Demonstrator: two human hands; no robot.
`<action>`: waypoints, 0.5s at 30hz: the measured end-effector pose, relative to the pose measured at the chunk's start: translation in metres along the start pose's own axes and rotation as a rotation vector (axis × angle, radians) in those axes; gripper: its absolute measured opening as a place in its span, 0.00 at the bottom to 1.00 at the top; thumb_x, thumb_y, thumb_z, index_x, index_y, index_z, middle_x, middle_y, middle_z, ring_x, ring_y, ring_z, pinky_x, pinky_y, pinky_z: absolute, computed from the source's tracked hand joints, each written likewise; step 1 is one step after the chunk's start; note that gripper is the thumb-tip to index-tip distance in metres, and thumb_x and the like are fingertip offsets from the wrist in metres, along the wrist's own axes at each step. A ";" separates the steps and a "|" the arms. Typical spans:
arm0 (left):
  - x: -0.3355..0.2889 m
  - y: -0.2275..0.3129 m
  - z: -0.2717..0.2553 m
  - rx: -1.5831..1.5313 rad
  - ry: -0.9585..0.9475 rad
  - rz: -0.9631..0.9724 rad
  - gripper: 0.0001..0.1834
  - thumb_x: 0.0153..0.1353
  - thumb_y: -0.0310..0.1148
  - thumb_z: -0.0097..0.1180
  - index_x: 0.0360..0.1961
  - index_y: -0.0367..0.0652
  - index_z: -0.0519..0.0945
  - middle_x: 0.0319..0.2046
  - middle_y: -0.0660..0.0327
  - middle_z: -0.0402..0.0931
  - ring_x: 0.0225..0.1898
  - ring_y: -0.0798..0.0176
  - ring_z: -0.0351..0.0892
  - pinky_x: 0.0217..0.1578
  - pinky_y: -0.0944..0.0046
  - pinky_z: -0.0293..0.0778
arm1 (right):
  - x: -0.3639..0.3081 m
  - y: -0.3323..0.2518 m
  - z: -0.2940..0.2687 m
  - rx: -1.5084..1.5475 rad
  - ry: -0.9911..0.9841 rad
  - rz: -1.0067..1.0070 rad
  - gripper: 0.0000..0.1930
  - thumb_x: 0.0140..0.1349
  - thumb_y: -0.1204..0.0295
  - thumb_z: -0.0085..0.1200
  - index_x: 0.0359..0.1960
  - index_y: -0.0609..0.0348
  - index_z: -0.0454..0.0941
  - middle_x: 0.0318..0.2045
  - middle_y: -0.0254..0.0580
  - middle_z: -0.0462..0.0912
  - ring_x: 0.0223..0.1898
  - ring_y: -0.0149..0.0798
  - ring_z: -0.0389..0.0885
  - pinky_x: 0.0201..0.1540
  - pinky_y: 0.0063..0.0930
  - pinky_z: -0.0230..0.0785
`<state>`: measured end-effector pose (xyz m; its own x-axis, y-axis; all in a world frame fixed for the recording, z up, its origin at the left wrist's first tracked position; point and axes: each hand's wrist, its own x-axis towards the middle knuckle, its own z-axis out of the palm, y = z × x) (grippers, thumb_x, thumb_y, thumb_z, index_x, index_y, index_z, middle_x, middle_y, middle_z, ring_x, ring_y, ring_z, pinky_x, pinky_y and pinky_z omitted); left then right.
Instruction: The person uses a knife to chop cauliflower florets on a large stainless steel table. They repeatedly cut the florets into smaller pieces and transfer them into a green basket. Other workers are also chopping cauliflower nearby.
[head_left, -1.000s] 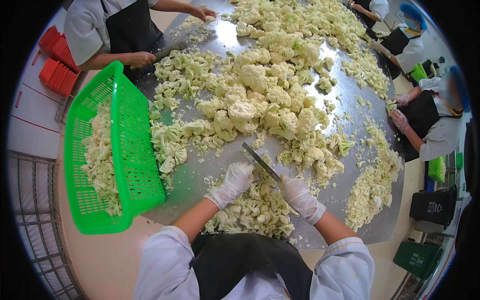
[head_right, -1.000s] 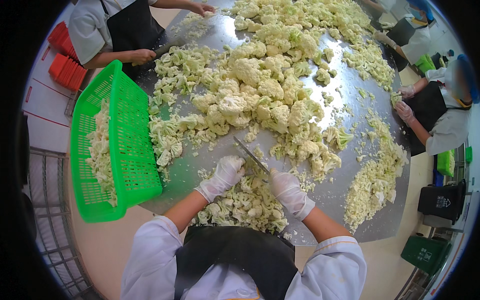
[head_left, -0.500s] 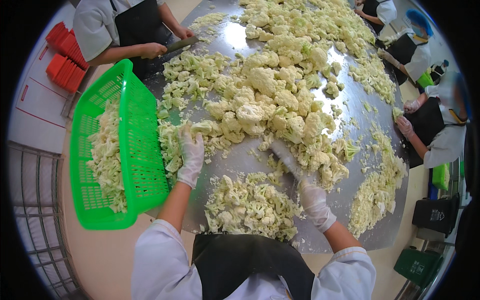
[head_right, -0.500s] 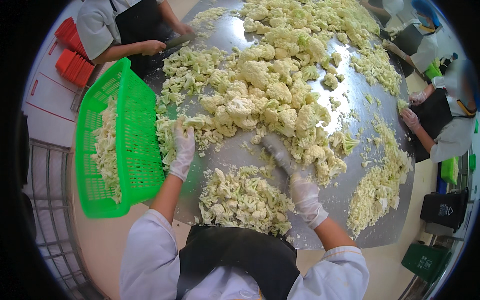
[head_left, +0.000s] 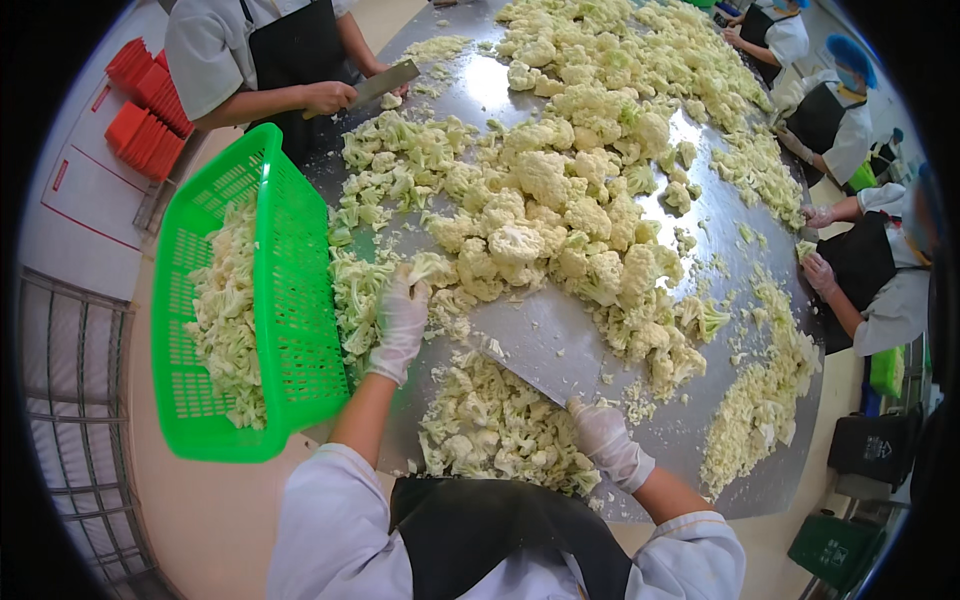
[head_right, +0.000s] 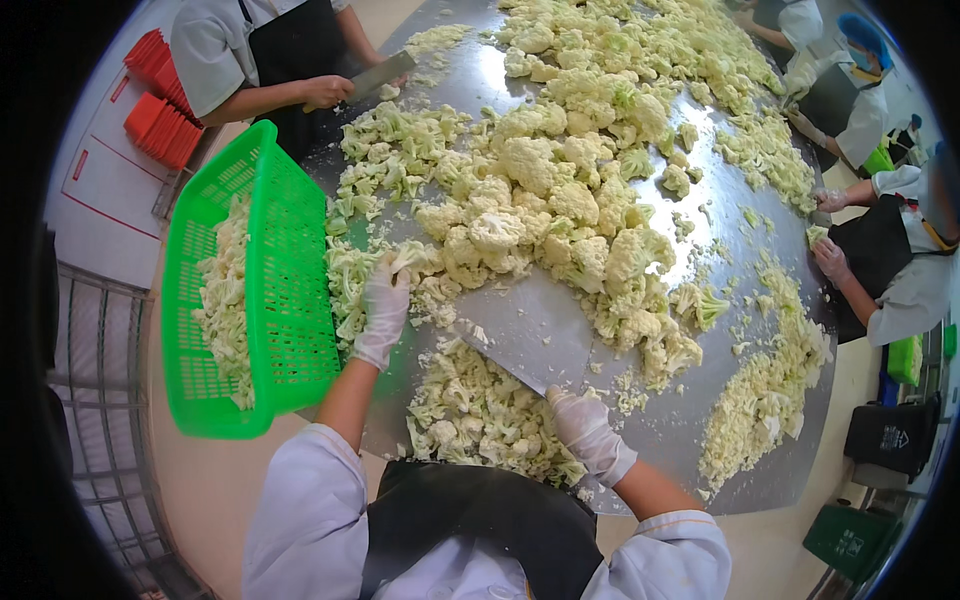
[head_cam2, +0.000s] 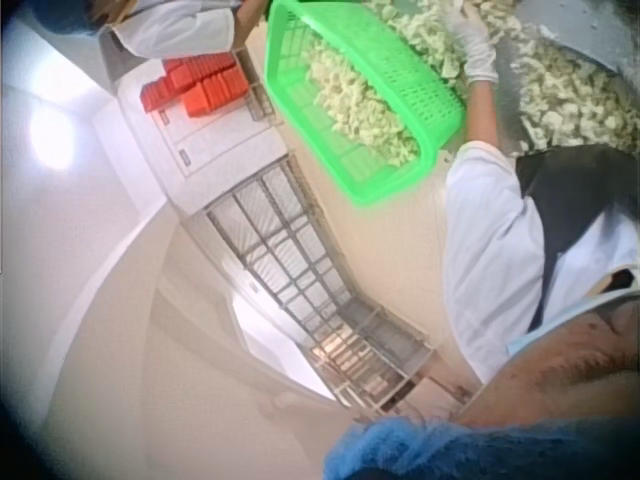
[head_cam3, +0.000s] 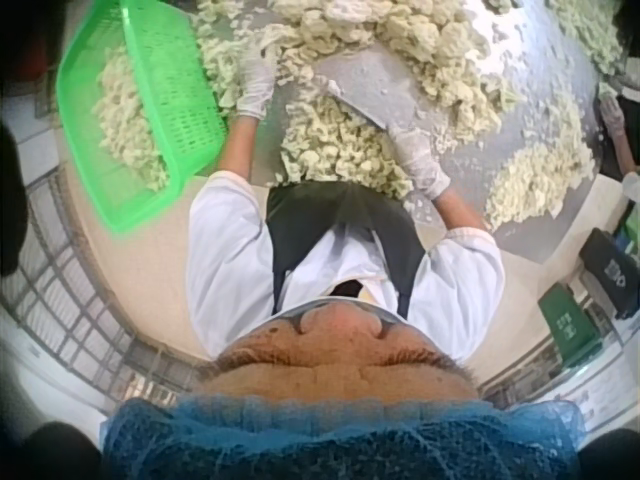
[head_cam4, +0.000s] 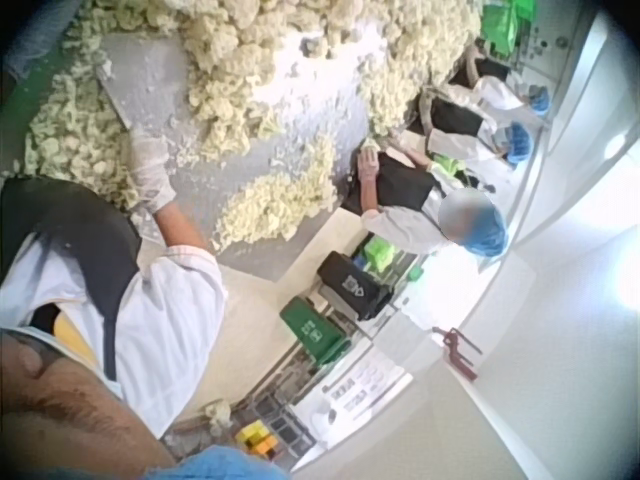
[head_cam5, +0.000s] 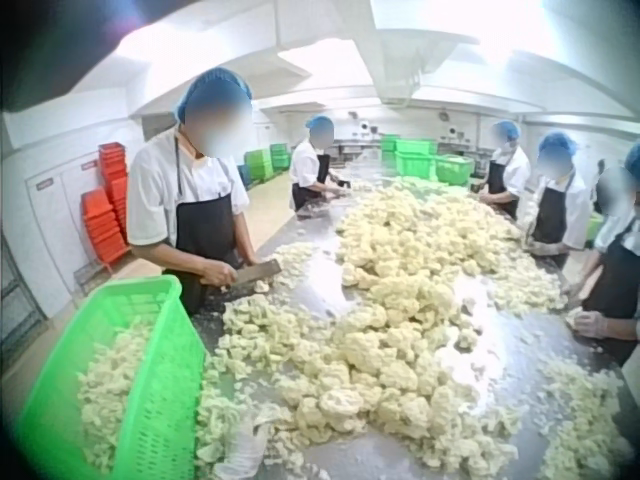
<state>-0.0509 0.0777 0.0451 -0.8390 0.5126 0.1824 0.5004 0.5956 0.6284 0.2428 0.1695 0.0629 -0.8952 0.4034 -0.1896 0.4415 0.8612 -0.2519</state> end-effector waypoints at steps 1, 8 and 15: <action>-0.010 0.010 0.002 -0.174 0.112 0.089 0.05 0.50 0.27 0.48 0.30 0.43 0.73 0.25 0.60 0.72 0.26 0.68 0.69 0.24 0.69 0.67 | -0.003 0.002 0.000 0.061 0.013 0.027 0.03 0.47 0.74 0.44 0.24 0.57 0.68 0.13 0.44 0.72 0.16 0.44 0.73 0.17 0.33 0.65; -0.065 0.042 0.033 -0.073 -0.224 0.431 0.06 0.45 0.28 0.54 0.26 0.40 0.72 0.26 0.56 0.68 0.29 0.58 0.67 0.32 0.63 0.64 | -0.017 0.013 -0.013 0.358 0.210 0.363 0.08 0.52 0.66 0.46 0.28 0.57 0.70 0.15 0.51 0.72 0.19 0.52 0.72 0.21 0.40 0.63; -0.085 0.038 0.057 -0.256 -0.360 0.213 0.12 0.44 0.29 0.55 0.31 0.38 0.71 0.27 0.54 0.68 0.29 0.56 0.69 0.31 0.62 0.65 | -0.022 0.013 -0.011 0.322 0.147 0.331 0.09 0.51 0.66 0.46 0.28 0.58 0.70 0.14 0.51 0.72 0.19 0.52 0.72 0.21 0.39 0.63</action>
<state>0.0520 0.0925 0.0102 -0.5741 0.8146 0.0828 0.5467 0.3061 0.7793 0.2677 0.1751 0.0745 -0.6926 0.6987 -0.1792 0.6798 0.5491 -0.4862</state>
